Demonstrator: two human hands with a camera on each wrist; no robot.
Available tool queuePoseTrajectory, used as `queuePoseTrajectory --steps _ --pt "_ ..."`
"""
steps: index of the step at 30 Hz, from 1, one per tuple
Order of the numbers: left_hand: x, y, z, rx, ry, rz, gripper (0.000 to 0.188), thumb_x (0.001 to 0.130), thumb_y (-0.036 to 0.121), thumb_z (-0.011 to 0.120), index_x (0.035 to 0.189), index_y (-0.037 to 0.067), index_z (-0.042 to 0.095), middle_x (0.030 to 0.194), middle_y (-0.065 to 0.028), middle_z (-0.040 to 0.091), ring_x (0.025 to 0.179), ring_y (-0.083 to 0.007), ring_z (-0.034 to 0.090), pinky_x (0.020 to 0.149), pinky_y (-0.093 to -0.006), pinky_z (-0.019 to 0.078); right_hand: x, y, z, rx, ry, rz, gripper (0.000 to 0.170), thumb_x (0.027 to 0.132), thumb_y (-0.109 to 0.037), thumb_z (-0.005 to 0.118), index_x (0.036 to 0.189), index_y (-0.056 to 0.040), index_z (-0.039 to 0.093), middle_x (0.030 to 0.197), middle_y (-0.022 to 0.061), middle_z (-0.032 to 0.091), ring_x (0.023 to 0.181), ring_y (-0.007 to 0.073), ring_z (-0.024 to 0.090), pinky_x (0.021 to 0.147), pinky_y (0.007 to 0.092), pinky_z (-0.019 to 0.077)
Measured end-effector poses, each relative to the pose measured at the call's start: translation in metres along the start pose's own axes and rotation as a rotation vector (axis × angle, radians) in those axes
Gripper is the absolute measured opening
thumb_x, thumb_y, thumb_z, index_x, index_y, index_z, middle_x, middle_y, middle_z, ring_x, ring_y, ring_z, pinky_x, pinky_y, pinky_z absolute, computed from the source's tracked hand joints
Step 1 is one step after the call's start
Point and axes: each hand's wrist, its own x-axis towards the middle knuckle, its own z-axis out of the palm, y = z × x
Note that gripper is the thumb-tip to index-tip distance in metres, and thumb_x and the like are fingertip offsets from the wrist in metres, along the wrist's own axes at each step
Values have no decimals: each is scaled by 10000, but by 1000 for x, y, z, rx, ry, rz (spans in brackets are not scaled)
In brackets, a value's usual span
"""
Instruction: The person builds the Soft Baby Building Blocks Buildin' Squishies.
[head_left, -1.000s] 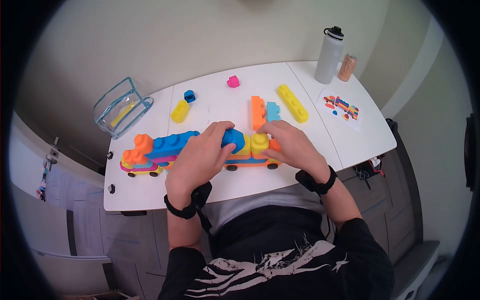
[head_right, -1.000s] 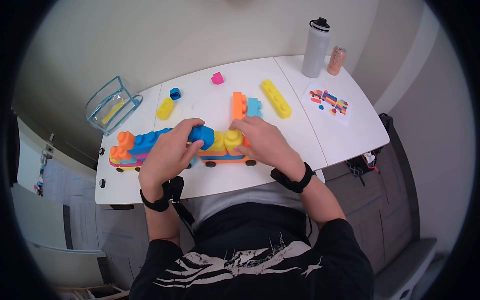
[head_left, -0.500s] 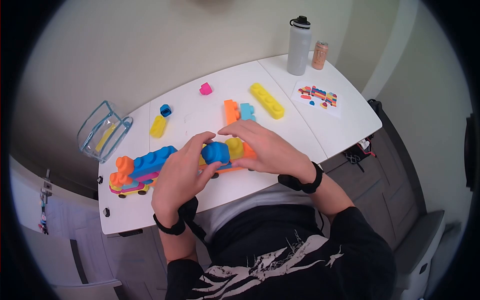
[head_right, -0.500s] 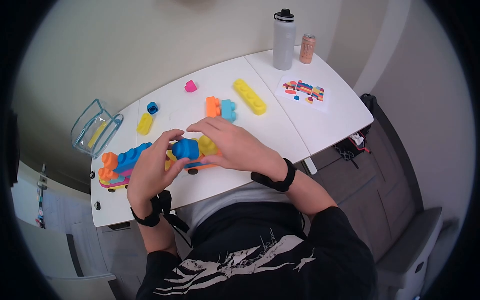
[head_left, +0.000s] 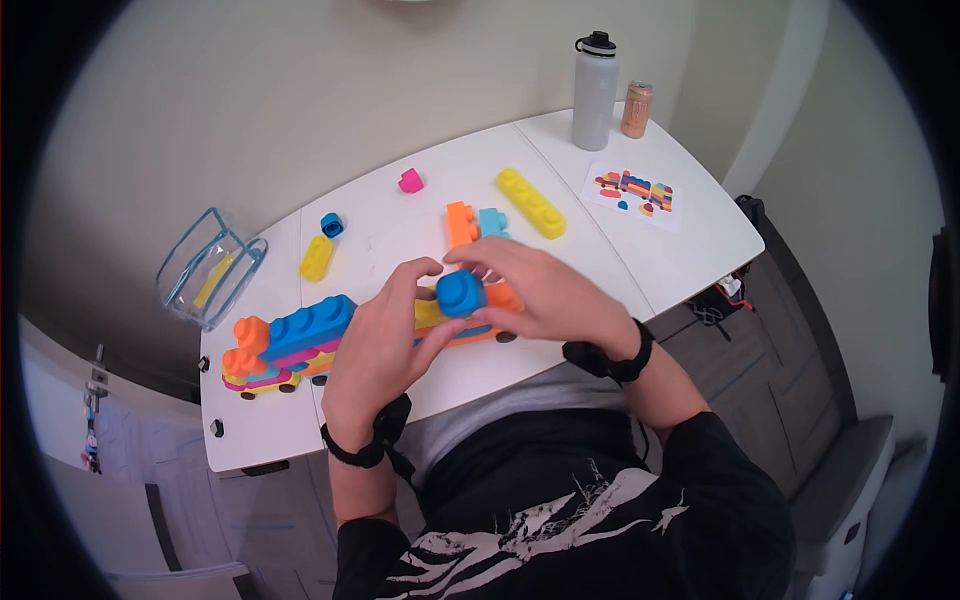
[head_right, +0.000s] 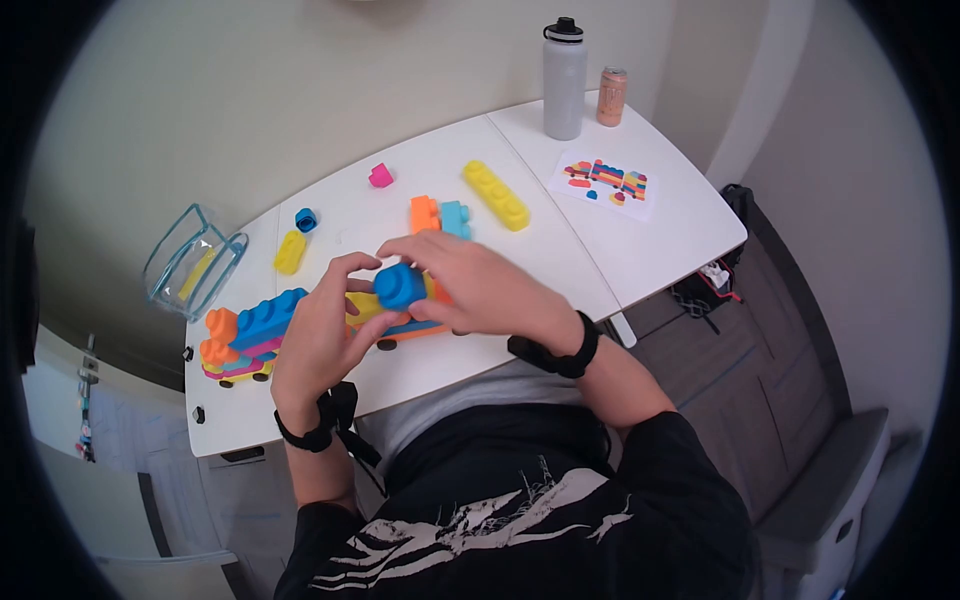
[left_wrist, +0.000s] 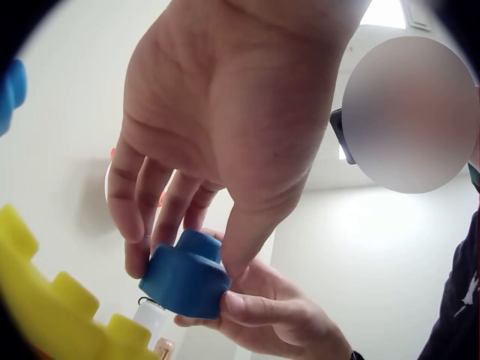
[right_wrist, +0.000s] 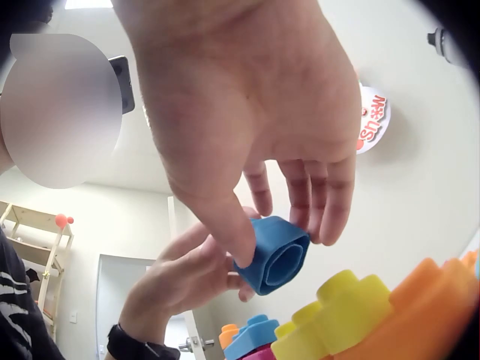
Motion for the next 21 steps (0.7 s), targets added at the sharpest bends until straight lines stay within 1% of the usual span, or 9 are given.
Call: queuePoseTrajectory --steps 3,6,8,10,13,17,19,20,21 --pt "-2 0 -7 24 7 -31 549 917 248 833 1339 55 541 1193 -167 715 1080 -354 746 814 -434 606 -3 9 -21 -79 -54 80 620 866 -157 848 1430 -110 596 1248 149 670 1080 305 705 963 401 576" --pt "-6 -8 -13 164 -15 -50 493 928 261 814 1310 50 585 1170 -158 719 1052 -355 737 821 -440 593 -9 30 -33 -131 -135 117 586 874 -140 834 1417 -134 615 1242 139 676 1067 298 708 955 392 579" --pt "-8 -16 -12 216 -85 -111 456 918 231 810 1292 43 630 1211 -164 720 1081 -351 721 889 -424 574 -9 29 -36 -172 -177 134 552 880 -123 826 1394 -126 625 1225 128 685 1050 288 715 946 387 581" --pt "-8 -14 -12 217 -109 -121 431 919 231 807 1271 40 649 1205 -160 723 1074 -353 718 896 -430 571 -9 30 -34 -70 -252 251 506 856 -97 818 1330 -113 641 1105 134 700 1026 336 695 908 405 561" --pt "-8 -14 -11 230 -125 -106 397 918 237 805 1238 38 677 1189 -153 730 1064 -358 712 905 -435 566 -10 38 -25 -122 -223 171 506 846 -92 827 1317 -110 645 1103 132 708 1023 333 700 903 416 563" --pt "-7 -15 -9 262 -124 -64 395 914 243 807 1228 38 685 1161 -144 740 1056 -360 704 904 -439 559 -10 38 -23 -142 -211 151 502 839 -91 833 1305 -108 647 1108 129 711 1022 337 704 897 427 567" --pt "-7 -18 -9 261 -124 -61 394 911 242 809 1226 39 687 1155 -143 742 1059 -359 702 907 -439 557 -11 37 -18 -238 -136 130 514 827 -95 848 1300 -104 649 1112 127 721 1023 342 713 892 431 568" --pt "-7 -18 -8 263 -122 -62 394 909 242 811 1223 39 689 1149 -141 744 1062 -358 699 910 -439 555 -10 36 -19 -240 -133 132 514 827 -95 848 1300 -104 649 1112 127 721 1023 342 713 892 431 568" --pt "-6 -16 -9 265 -121 -55 394 909 242 811 1223 39 689 1149 -141 744 1062 -358 699 910 -439 555 -9 35 -21 -190 -196 186 506 838 -107 853 1299 -98 647 1136 118 719 1034 312 717 910 418 570"
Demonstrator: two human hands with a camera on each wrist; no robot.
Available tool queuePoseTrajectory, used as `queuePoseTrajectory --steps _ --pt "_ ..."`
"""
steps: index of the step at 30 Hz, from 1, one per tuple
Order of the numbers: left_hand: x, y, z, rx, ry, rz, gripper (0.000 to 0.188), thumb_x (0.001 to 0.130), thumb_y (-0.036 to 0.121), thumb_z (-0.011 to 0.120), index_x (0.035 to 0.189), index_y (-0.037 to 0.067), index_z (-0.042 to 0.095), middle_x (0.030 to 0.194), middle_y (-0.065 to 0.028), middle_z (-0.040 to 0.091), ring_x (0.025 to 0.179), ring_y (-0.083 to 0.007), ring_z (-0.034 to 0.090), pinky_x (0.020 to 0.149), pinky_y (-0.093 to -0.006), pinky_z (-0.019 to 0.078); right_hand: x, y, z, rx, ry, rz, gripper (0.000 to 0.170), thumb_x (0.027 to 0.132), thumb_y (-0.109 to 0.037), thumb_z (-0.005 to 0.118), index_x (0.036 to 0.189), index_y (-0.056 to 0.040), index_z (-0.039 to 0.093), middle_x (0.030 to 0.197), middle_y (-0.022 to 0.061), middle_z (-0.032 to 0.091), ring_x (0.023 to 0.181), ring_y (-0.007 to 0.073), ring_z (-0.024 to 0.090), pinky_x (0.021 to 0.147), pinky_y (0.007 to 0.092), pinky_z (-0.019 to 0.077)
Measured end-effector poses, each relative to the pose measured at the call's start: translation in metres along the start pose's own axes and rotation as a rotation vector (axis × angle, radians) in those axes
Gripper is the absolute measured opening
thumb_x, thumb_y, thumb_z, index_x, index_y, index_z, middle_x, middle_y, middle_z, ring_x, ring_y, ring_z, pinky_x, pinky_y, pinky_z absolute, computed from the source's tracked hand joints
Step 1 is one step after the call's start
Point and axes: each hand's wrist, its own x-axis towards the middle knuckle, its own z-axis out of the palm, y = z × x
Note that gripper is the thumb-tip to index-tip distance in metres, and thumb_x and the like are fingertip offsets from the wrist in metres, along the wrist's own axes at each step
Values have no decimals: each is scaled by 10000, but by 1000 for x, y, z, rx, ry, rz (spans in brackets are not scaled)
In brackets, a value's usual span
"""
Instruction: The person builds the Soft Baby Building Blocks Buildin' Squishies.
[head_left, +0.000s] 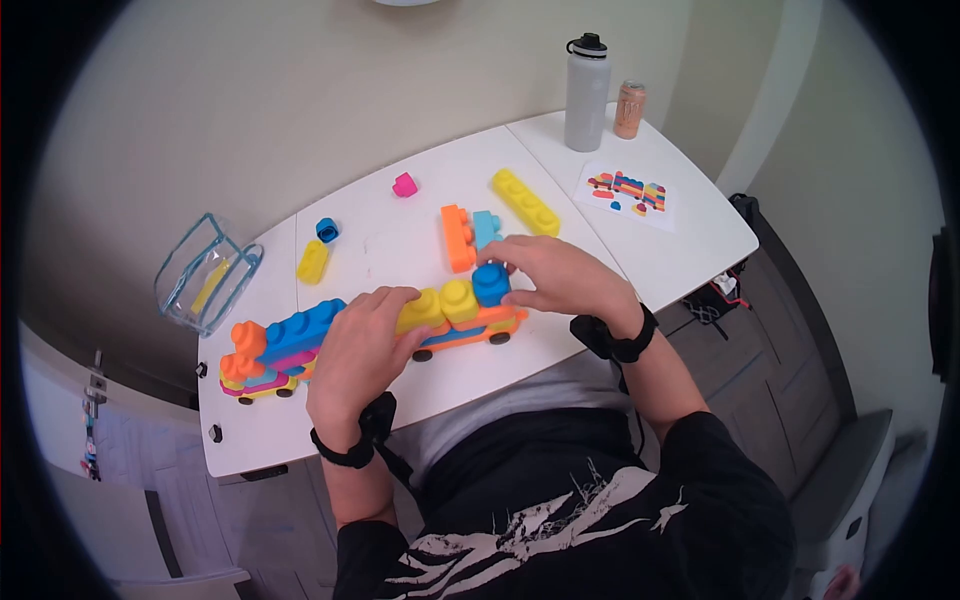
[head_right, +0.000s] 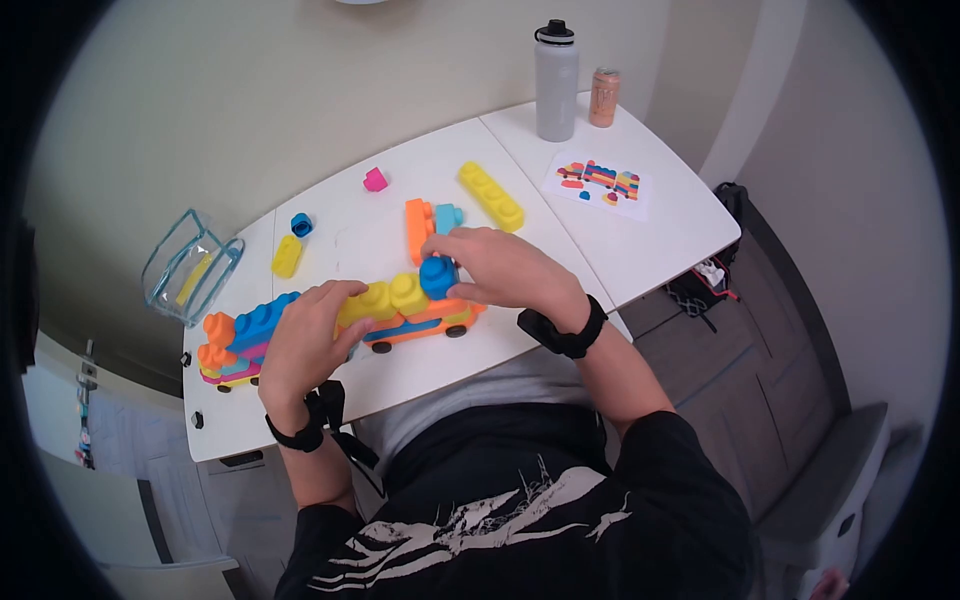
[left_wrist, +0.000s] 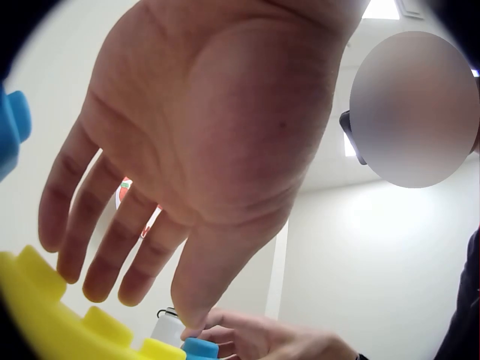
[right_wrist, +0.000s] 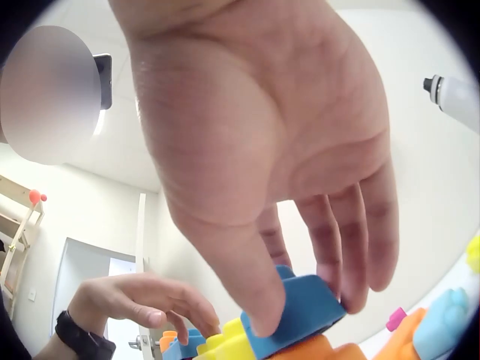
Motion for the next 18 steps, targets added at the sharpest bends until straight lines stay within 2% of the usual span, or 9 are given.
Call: queuePoseTrajectory --steps 1,11,14,16,17,18 --pt "0 2 -1 5 -12 -18 397 905 242 815 1223 39 690 1151 -141 744 1065 -357 697 915 -439 553 1 -1 -3 47 -74 43 498 848 -118 859 1298 -92 646 1160 109 718 1045 281 722 928 405 571" --pt "-2 -2 1 7 -1 -7 429 873 236 835 1225 32 696 1148 -146 745 1060 -364 696 918 -443 553 -1 1 4 -22 -44 4 474 827 -118 873 1244 -93 648 1129 91 717 1053 281 717 918 409 566" --pt "-1 -3 2 -11 8 12 426 868 236 838 1214 30 700 1135 -150 744 1045 -369 699 905 -452 556 -4 -4 6 -42 -62 50 448 824 -114 871 1211 -100 646 1126 88 709 1049 284 714 897 409 569" --pt "2 -1 1 -2 17 17 418 869 234 835 1208 30 701 1126 -152 744 1041 -371 701 897 -454 558 -6 -3 11 -87 34 1 438 817 -108 871 1189 -104 639 1141 80 703 1049 292 712 872 407 573" --pt "-2 -1 -1 -4 15 26 409 871 231 833 1201 29 702 1117 -153 744 1036 -374 702 888 -456 559 -3 -7 16 -69 22 -33 438 817 -108 871 1189 -104 639 1141 80 703 1049 292 712 872 407 573" --pt "-2 0 -2 -7 -8 0 399 881 238 827 1197 30 699 1112 -152 743 1037 -377 700 875 -456 561 -2 -8 13 -88 -15 12 469 807 -106 872 1204 -117 623 1132 87 696 1046 321 706 862 429 570"
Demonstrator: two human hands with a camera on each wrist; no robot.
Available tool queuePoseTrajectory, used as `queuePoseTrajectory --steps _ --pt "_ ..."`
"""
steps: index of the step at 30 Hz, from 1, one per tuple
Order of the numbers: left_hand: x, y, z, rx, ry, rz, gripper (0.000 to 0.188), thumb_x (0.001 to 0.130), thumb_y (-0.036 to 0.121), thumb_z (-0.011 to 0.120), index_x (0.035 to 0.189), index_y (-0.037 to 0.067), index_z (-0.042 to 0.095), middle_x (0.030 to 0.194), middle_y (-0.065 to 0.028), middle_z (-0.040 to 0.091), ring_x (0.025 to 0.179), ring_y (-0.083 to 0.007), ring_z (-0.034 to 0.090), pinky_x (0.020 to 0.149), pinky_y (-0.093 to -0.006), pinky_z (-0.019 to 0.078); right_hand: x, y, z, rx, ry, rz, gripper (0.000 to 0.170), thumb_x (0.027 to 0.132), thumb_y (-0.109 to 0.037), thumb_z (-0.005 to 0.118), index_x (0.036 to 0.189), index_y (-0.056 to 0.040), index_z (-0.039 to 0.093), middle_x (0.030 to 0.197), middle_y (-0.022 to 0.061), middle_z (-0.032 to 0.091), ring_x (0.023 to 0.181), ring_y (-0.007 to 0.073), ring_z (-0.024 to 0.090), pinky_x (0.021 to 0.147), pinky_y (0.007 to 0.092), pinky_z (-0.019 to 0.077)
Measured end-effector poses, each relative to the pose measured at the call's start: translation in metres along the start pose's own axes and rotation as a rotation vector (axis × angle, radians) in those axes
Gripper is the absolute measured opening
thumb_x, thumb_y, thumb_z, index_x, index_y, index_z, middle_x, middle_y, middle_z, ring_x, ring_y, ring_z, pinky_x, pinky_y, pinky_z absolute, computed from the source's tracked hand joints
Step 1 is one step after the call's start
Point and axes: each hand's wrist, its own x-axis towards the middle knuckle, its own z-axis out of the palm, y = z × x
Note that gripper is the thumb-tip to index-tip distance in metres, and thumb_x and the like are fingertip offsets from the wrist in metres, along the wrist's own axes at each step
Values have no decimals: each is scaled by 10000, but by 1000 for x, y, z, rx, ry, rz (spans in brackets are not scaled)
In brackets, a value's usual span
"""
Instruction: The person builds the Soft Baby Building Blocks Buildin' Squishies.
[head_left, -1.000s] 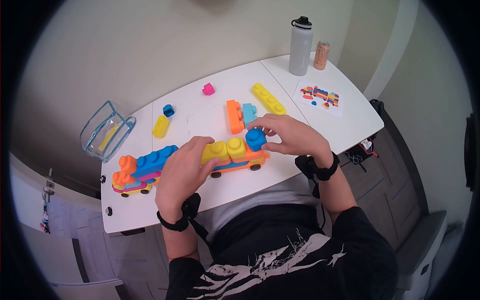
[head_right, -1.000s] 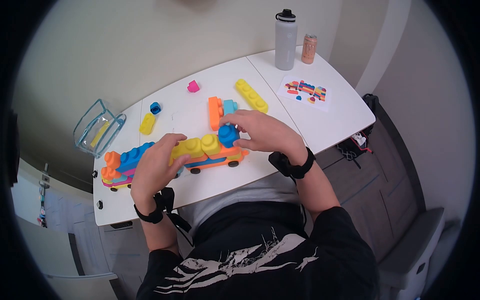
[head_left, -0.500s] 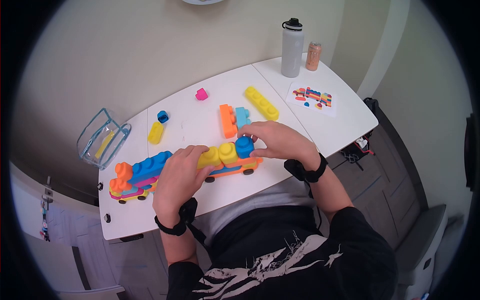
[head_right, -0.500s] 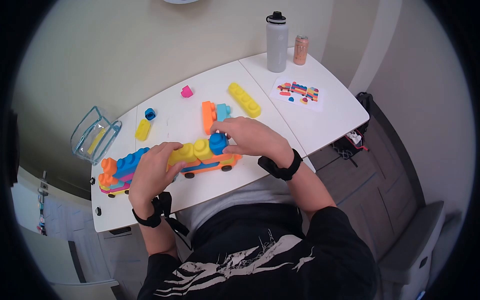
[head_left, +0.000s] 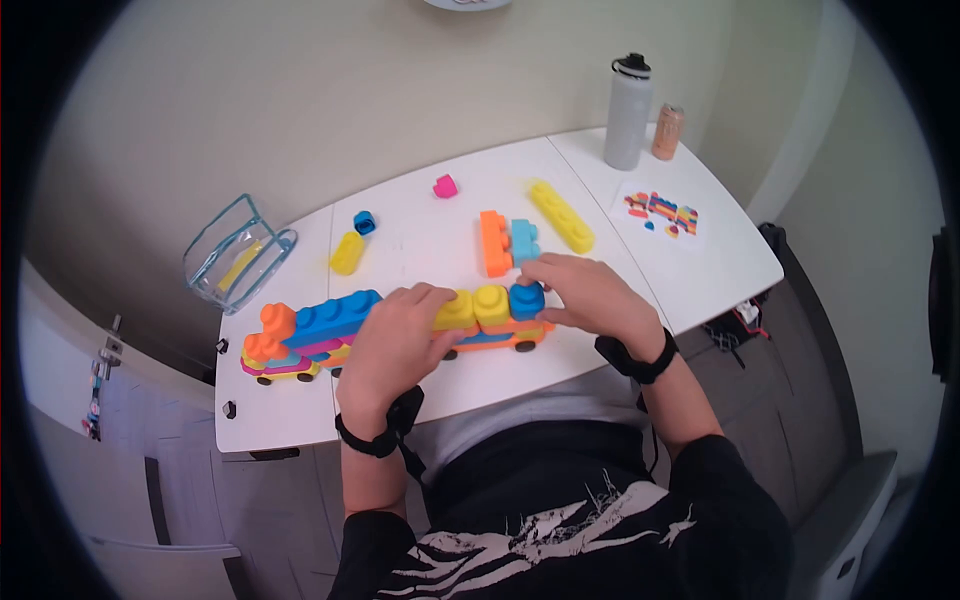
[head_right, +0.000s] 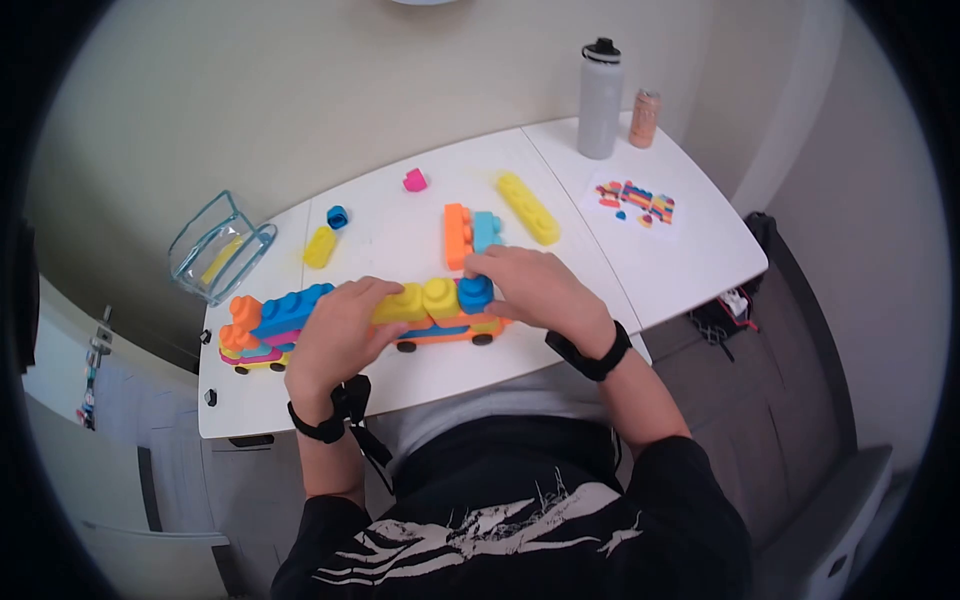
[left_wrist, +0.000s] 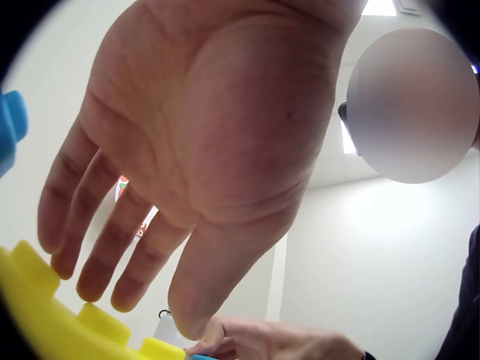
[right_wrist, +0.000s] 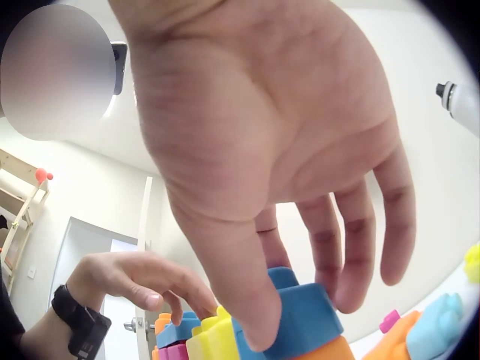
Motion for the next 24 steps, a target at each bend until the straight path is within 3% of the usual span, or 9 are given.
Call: queuePoseTrajectory --steps 3,6,12,15,17,20,24 --pt "-1 -4 4 8 0 1 417 893 251 823 1225 38 687 1143 -148 737 1047 -381 699 887 -450 562 -2 3 -5 -33 -9 18 511 801 -105 872 1234 -130 603 1129 93 689 1048 351 698 844 450 568" --pt "-4 -1 -2 -55 -26 -54 438 908 256 813 1263 42 670 1191 -146 728 1082 -381 693 916 -446 560 -1 2 -6 -37 -35 47 432 816 -109 872 1165 -106 617 1168 84 697 1059 328 699 868 428 577" --pt "-17 1 -13 -93 4 -73 456 928 266 800 1303 48 657 1229 -149 721 1128 -382 678 940 -445 557 -3 14 -15 78 -58 -82 448 850 -134 859 1236 -76 640 1199 104 699 1084 300 701 905 399 576" --pt "-28 3 -18 -61 1 -74 432 924 241 794 1293 55 668 1214 -148 725 1104 -365 699 922 -444 573 -2 23 -25 155 -14 -52 442 888 -143 836 1279 -64 645 1235 102 706 1082 282 704 925 382 572" --pt "-33 3 -22 -72 -10 -80 425 929 236 791 1294 56 669 1216 -146 726 1104 -363 699 922 -443 573 -2 33 -38 110 8 190 429 917 -137 807 1305 -59 640 1269 112 710 1086 287 706 925 376 571" --pt "-33 -1 -24 -74 -3 -70 406 939 224 783 1294 61 670 1216 -142 730 1095 -358 702 914 -441 573 5 91 -24 -75 -11 366 460 913 -174 803 1335 -95 639 1260 152 698 1113 335 697 980 422 558" --pt "-31 -2 -30 -82 14 -107 375 949 195 770 1285 61 673 1195 -146 739 1049 -350 714 882 -437 577 27 154 6 -237 58 409 496 882 -198 827 1333 -114 640 1257 159 695 1132 348 695 978 430 566"
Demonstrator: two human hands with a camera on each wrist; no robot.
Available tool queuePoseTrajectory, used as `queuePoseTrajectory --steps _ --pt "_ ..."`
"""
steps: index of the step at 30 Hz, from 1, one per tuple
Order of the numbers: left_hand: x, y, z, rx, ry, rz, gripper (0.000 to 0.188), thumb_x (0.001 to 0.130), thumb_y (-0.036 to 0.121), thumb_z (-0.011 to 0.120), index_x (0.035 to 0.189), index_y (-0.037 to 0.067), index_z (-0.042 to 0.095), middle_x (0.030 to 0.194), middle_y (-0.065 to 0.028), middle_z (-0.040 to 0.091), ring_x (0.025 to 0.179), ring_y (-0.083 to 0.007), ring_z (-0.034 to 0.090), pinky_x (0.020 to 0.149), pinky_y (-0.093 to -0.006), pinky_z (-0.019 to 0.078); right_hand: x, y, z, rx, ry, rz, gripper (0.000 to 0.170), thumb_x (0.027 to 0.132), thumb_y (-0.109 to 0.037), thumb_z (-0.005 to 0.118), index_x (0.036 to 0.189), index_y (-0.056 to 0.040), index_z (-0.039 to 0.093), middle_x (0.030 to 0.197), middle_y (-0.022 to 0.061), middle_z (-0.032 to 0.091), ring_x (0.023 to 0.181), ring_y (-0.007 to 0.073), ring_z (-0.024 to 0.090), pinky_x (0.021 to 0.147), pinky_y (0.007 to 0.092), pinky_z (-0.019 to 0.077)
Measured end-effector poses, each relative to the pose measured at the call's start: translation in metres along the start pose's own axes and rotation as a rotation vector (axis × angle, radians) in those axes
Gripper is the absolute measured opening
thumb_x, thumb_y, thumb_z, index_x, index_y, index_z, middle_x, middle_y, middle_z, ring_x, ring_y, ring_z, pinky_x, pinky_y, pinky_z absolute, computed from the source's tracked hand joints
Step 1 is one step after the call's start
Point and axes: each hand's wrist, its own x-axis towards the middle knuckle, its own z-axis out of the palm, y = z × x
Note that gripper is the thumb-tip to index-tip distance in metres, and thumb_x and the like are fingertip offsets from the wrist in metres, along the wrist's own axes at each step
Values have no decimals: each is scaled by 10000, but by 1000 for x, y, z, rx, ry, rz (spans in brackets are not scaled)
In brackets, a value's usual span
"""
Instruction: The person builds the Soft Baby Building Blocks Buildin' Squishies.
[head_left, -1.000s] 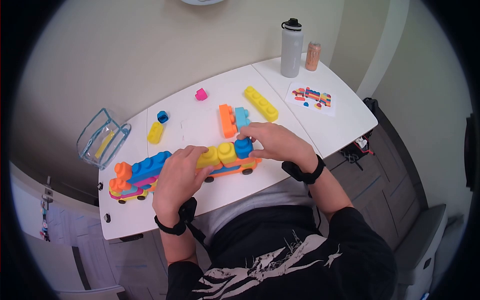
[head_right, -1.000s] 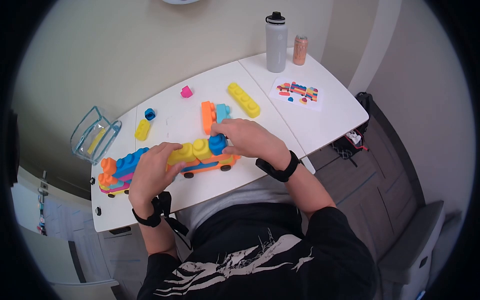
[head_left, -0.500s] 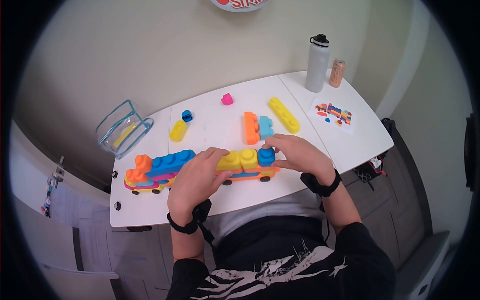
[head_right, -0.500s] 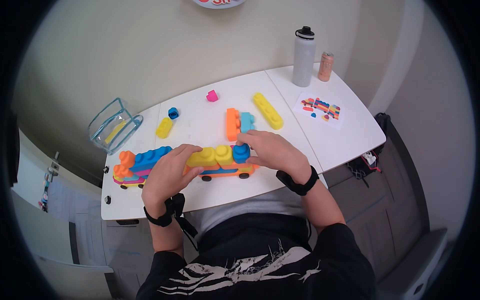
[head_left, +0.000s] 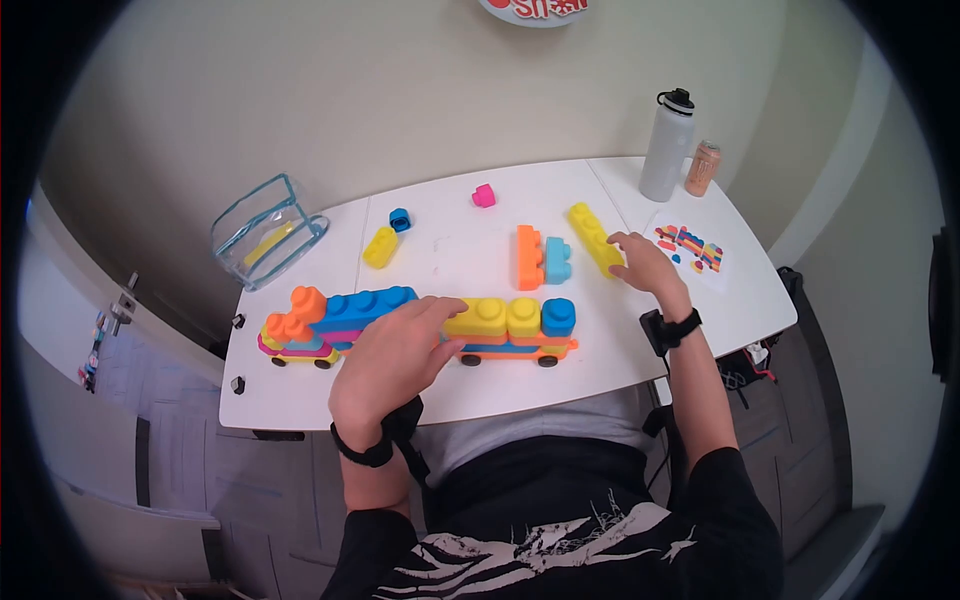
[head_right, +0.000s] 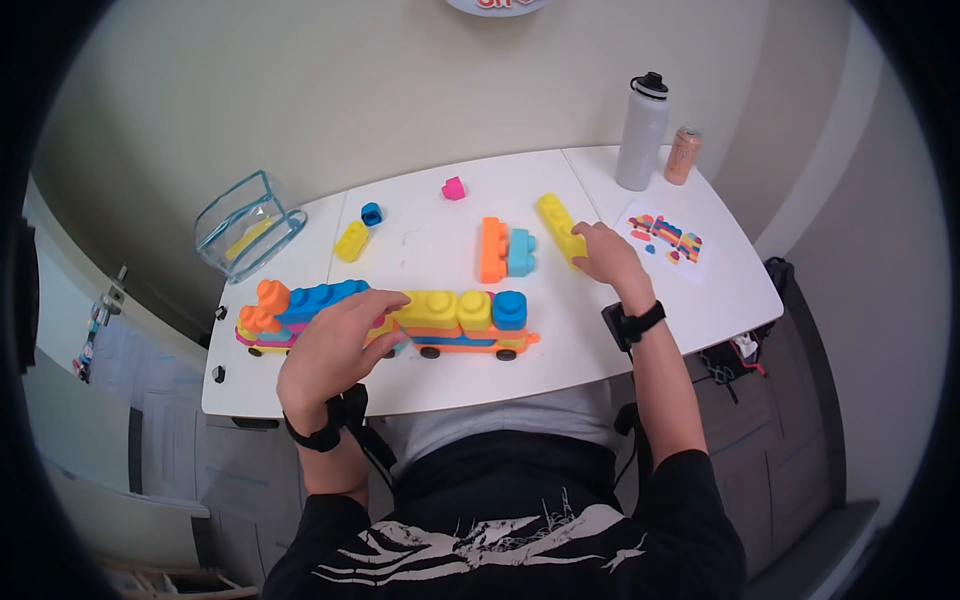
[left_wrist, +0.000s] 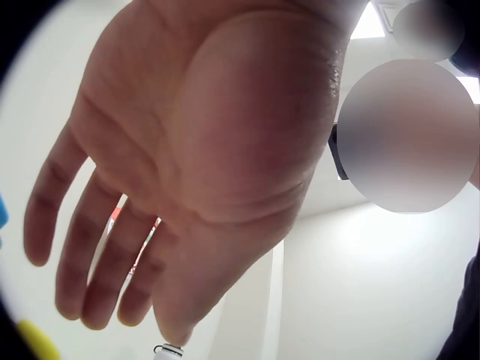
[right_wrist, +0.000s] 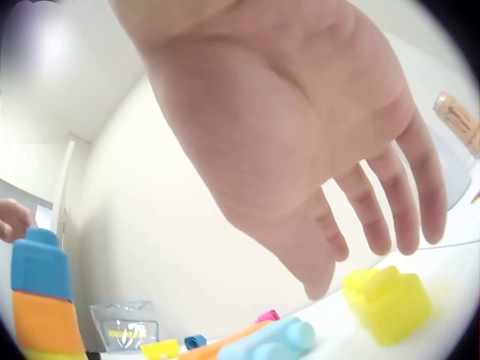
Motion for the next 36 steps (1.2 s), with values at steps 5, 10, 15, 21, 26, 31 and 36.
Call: queuePoseTrajectory --steps 5,10,15,21,26,31,36 --pt "2 -2 0 -16 15 6 364 943 184 773 1270 56 673 1151 -155 747 1001 -351 722 857 -435 579 16 -15 0 -102 -69 144 404 840 -183 836 1217 -121 706 1194 143 700 1130 349 701 953 444 581" --pt "4 -5 1 -32 9 2 365 935 173 780 1262 52 672 1131 -159 750 982 -354 724 849 -435 578 26 3 20 -74 42 143 314 803 -137 847 1099 -90 752 1119 144 737 1089 341 720 930 437 592" --pt "4 -12 1 -7 22 2 379 922 133 784 1267 52 650 1133 -139 740 1052 -304 727 887 -393 580 8 -4 -2 72 154 55 286 791 -66 844 1067 -64 767 1083 144 759 1022 326 735 920 418 597" --pt "4 -10 -4 1 101 -52 449 928 99 777 1346 75 616 1172 -128 725 1053 -297 729 887 -387 585 -62 -98 -78 478 151 -143 259 852 6 796 1104 -25 743 1089 126 747 944 280 723 870 373 618" --pt "5 -2 -7 -39 145 -86 546 935 68 756 1440 97 550 1348 -141 644 1122 -297 714 918 -382 586 -85 -134 -95 518 94 -428 245 861 25 772 1096 -33 733 1105 107 732 981 301 711 872 389 609" --pt "4 -11 -1 -14 78 -54 572 933 54 745 1463 96 537 1433 -141 594 1187 -307 690 949 -386 580 -91 -150 -86 305 103 -475 288 823 29 793 1094 -51 734 1137 94 726 1100 323 684 950 412 564" --pt "7 -10 5 -19 1 -93 580 914 40 746 1457 73 543 1402 -146 610 1188 -335 666 989 -396 555 -89 -152 -84 239 128 -464 257 850 3 775 1093 -69 735 1158 82 718 1126 306 674 953 412 566"
